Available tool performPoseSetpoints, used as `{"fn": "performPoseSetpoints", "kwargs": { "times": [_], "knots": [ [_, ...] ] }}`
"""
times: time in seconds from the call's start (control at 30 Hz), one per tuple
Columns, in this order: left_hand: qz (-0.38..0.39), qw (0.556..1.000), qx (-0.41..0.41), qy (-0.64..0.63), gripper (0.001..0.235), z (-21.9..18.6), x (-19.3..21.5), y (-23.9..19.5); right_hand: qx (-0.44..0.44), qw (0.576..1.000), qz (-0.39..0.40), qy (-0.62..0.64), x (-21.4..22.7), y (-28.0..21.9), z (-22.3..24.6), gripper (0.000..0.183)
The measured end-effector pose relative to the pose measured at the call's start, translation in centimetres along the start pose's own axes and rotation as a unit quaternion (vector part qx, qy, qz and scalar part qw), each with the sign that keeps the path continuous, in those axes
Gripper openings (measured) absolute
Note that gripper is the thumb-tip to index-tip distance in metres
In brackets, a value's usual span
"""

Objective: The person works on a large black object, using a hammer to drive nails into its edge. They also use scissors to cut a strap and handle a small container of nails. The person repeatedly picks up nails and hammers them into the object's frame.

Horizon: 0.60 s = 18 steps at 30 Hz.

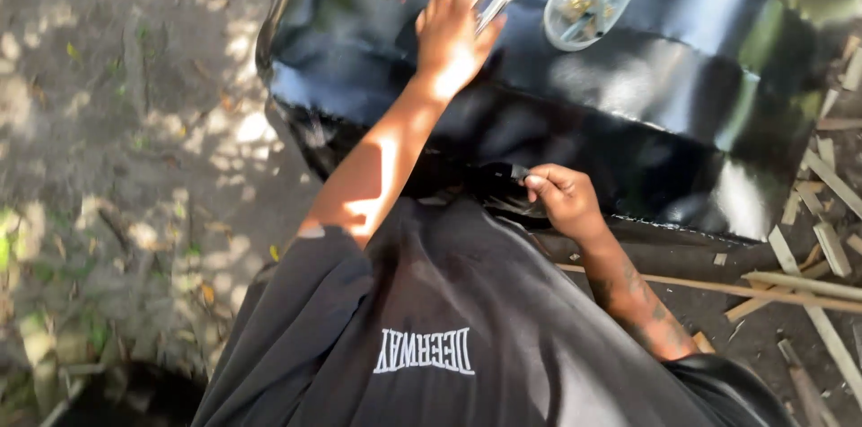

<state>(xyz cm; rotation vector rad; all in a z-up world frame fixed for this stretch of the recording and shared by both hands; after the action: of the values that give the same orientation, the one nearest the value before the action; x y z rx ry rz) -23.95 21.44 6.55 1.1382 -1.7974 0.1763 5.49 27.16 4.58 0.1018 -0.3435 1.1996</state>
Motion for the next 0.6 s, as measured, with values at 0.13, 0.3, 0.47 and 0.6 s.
{"fn": "performPoseSetpoints", "kwargs": {
  "times": [0.13,0.3,0.47,0.6],
  "knots": [
    [0.04,0.992,0.043,0.111,0.092,3.3,-7.3,3.0,0.019,0.998,0.036,0.051,-0.5,1.2,0.6,0.033],
    [0.074,0.985,0.117,0.107,0.081,4.0,-6.9,3.4,-0.021,0.991,0.066,0.116,-1.5,2.9,-0.2,0.023],
    [0.169,0.967,0.188,0.005,0.078,3.8,-1.2,0.2,-0.006,0.991,0.092,0.094,-2.0,4.0,0.9,0.023],
    [0.079,0.948,0.191,-0.241,0.06,4.0,4.5,-5.6,0.006,0.996,0.091,0.004,-2.4,4.4,2.2,0.022]
  ]
}}
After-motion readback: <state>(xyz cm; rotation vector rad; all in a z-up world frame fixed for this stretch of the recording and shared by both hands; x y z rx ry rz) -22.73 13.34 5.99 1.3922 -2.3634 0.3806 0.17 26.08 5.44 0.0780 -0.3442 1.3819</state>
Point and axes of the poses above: each hand's wrist, its own y-axis towards the middle knuckle, its own x-axis out of the back of the hand, z = x × y, the point moved 5 cm from there along y, towards the middle knuckle, and after that the axes turned 1 degree about -y, right-handed, at the moved point
